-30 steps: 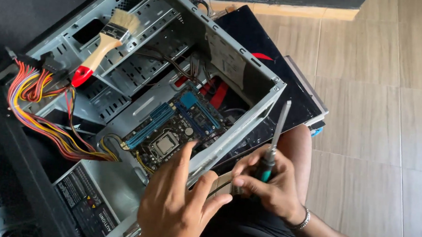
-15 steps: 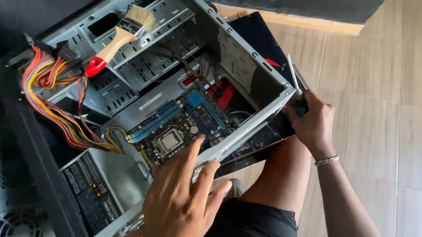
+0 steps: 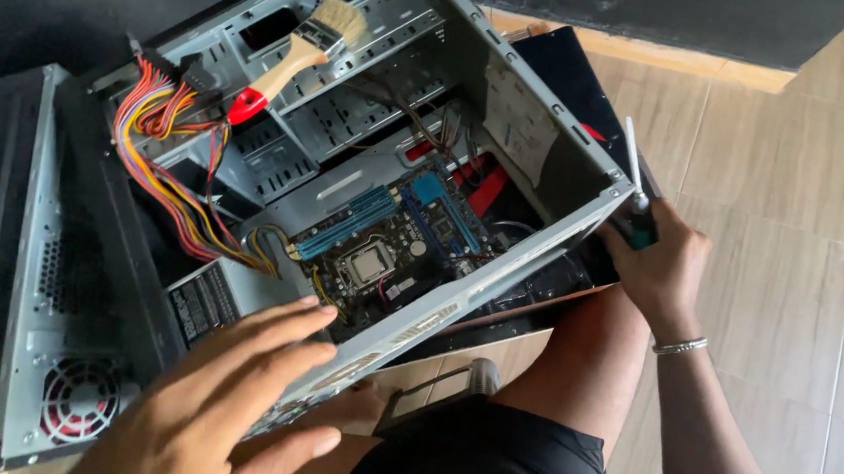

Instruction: The person uses a screwdriver to remove screws from a computer fan attached to the motherboard. After detaching the fan, they use a paintbrush to clean dust from the fan blades and the surrounding area inside the computer case.

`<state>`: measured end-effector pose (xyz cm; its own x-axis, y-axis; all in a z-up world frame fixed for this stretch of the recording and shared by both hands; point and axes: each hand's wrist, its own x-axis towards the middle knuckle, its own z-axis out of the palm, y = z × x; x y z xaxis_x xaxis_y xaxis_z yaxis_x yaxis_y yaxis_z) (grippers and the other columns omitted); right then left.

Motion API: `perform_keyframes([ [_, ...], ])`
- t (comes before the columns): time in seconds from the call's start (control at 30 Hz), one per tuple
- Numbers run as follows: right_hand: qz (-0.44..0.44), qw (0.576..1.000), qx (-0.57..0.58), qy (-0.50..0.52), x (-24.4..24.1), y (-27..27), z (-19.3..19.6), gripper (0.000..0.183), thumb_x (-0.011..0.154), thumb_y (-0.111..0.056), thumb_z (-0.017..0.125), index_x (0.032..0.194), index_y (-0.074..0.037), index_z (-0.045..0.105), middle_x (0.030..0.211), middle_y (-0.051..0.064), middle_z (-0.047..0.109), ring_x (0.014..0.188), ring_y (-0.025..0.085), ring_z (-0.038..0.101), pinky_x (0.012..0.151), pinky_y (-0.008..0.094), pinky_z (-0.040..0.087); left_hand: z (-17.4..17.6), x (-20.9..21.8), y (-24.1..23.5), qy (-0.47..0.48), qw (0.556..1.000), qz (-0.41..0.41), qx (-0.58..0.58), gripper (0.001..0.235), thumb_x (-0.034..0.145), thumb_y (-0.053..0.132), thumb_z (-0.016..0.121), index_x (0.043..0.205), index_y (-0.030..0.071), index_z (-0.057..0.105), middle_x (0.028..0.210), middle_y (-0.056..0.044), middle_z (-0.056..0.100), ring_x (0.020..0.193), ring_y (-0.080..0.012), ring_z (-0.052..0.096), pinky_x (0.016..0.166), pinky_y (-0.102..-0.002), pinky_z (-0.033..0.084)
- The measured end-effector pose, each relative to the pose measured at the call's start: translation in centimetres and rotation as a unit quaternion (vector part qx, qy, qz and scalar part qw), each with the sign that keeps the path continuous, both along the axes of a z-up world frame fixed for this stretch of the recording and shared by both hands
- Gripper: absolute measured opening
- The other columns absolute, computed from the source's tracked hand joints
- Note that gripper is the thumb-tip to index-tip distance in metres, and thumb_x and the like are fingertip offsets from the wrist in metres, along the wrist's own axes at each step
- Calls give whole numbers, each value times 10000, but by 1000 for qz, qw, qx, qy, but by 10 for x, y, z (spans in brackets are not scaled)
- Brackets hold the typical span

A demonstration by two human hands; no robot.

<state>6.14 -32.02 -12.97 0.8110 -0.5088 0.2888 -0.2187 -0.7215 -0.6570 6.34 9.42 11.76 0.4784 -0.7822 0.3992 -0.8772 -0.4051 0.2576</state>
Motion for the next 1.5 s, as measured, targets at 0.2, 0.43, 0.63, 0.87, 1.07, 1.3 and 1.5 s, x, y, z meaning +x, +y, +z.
perform_keyframes([
  [0.2,-21,997,21,-76,-53,40,33,348,1052,-217,758,1306,16,711,1057,131,732,964,226,685,842,346,521,6,38,9,208,967,-42,142,748,868,325,784,1458,3,456,1437,-151,595,1329,-311,558,1096,-432,424],
  [0.43,119,913,389,-44,-151,139,45,445,1045,-266,487,1392,8,534,685,105,621,482,160,578,511,275,491,-10,72,-14,342,882,-80,314,1026,892,451,767,1624,50,170,1533,-149,490,1342,-336,502,994,-457,468],
  [0.63,245,863,416,147,-152,183,87,378,957,-274,608,1209,-26,741,561,36,678,452,117,613,453,247,495,-19,95,-38,405,821,-85,394,1237,831,617,757,1668,115,-2,1597,-227,336,1481,-344,333,1113,-489,355],
  [0.87,232,869,414,139,-145,193,93,419,969,-274,587,1281,-29,722,570,20,692,449,91,607,450,233,501,-23,98,-51,394,829,-102,384,1278,796,568,784,1661,121,-44,1508,-334,384,1403,-427,427,1065,-480,420],
  [1.07,247,828,482,149,-143,199,103,387,972,-251,620,1202,25,763,524,33,636,396,113,560,397,230,435,-24,88,-47,458,830,-118,295,1066,866,234,652,1653,33,-38,560,-49,408,475,-197,390,435,-418,285],
  [1.3,269,847,438,138,-140,203,99,399,989,-261,581,1247,10,722,522,7,625,394,104,560,438,230,482,-38,90,-40,453,837,-156,264,1059,894,278,626,1633,3,-80,1572,-360,293,1367,-422,489,1018,-465,466],
  [1.5,264,828,475,138,-141,202,104,387,990,-235,595,1225,38,738,550,31,614,392,99,531,401,224,440,-50,90,-35,456,839,-172,242,1000,893,256,587,1622,-33,-35,1614,-354,210,1492,-414,290,1117,-469,333],
])
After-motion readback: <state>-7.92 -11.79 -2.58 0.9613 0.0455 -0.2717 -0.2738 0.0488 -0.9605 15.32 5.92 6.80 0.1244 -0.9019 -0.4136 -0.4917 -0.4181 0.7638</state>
